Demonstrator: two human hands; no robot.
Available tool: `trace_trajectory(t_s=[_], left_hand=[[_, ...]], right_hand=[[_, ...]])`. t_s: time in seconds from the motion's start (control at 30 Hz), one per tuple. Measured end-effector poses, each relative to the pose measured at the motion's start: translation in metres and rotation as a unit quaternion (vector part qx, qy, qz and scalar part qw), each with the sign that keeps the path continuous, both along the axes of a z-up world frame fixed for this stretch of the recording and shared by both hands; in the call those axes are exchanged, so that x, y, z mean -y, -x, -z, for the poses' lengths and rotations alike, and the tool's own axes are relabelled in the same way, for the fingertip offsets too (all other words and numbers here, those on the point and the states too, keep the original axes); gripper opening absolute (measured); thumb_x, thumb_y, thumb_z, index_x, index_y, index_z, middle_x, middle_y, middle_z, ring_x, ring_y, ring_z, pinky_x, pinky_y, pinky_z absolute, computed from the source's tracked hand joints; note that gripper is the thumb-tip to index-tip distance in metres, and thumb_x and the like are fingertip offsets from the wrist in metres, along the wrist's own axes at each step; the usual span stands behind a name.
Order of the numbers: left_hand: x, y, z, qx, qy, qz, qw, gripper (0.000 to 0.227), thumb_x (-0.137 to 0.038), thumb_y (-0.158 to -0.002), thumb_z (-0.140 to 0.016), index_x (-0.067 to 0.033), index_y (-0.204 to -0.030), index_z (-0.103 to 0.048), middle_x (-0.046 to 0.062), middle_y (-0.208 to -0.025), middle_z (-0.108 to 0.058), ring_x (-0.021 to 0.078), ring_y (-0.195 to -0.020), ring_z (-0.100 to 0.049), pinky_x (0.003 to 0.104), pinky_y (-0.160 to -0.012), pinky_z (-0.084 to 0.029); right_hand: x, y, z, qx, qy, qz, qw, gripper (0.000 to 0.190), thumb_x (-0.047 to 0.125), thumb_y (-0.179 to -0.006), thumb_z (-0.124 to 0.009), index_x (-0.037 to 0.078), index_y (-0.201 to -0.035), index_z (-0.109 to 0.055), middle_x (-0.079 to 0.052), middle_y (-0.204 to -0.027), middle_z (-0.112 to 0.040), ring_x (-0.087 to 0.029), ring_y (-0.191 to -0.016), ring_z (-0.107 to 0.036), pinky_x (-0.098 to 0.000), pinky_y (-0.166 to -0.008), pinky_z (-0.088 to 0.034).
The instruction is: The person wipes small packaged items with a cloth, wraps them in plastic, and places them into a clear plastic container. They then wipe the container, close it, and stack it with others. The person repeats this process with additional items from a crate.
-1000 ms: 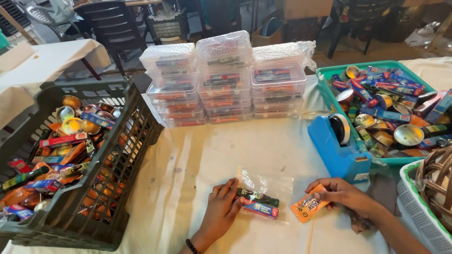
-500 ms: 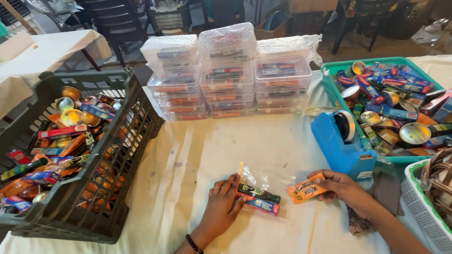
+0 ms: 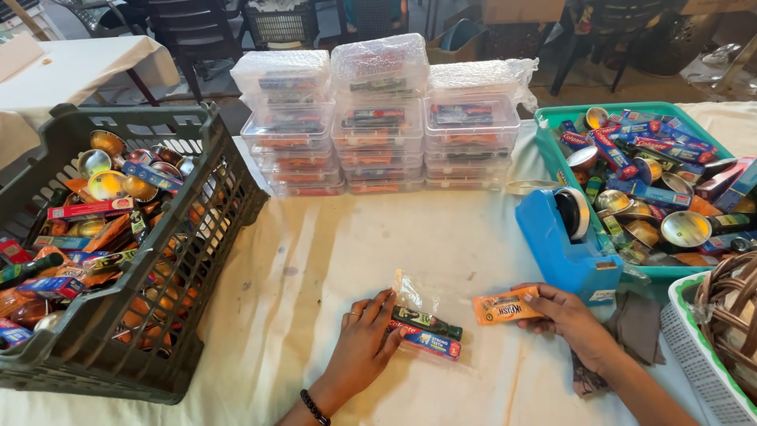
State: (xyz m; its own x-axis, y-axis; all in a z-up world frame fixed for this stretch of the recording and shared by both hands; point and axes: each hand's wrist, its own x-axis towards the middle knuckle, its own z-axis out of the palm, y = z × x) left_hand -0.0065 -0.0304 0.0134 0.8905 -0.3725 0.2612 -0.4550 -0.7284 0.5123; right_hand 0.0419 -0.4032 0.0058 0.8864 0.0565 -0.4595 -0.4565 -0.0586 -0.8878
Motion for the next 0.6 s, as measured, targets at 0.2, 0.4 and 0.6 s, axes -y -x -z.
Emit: trace_trajectory(t_s=[0.2,0.4,0.6], left_hand=[[0.000,0.000,0.000,-0.001,-0.002,0.002,1.000,0.059,-0.026,-0.097,-0.062,0.0054,-0.145,-0.045,0.016,-0.153,-0.045,0.0362,-0.128,-0.044,0.047,-0.102,-0.036],[0.000,0.000,0.001,0.005,-0.005,0.002,1.000,0.059,-0.026,-0.098,-0.062,0.0048,-0.145,-0.045,0.016,-0.153,-0.045,0.0367,-0.129,-0.043,0.047,-0.103,-0.036],[-0.001,0.001,0.001,0.006,0.003,0.005,1.000,0.060,-0.024,-0.097,-0.063,0.0051,-0.146,-0.045,0.016,-0.154,-0.045,0.0361,-0.130,-0.043,0.047,-0.103,-0.036]], right_hand=[[0.005,0.002,0.016,-0.005,-0.062,-0.008,0.998,0.043,0.028,-0.095,-0.060,0.007,-0.132,-0.069,-0.006,-0.105,-0.077,-0.014,-0.083,-0.071,-0.0278,-0.069,-0.050],[-0.025,0.020,-0.017,-0.082,-0.149,-0.002,0.985,0.049,0.020,-0.095,-0.059,0.001,-0.140,-0.060,-0.013,-0.121,-0.073,-0.020,-0.100,-0.076,-0.0291,-0.080,-0.055],[-0.034,0.025,-0.026,-0.057,-0.079,-0.039,0.995,0.055,0.016,-0.092,-0.065,0.014,-0.146,-0.053,-0.001,-0.121,-0.075,-0.015,-0.099,-0.075,-0.0263,-0.079,-0.058]])
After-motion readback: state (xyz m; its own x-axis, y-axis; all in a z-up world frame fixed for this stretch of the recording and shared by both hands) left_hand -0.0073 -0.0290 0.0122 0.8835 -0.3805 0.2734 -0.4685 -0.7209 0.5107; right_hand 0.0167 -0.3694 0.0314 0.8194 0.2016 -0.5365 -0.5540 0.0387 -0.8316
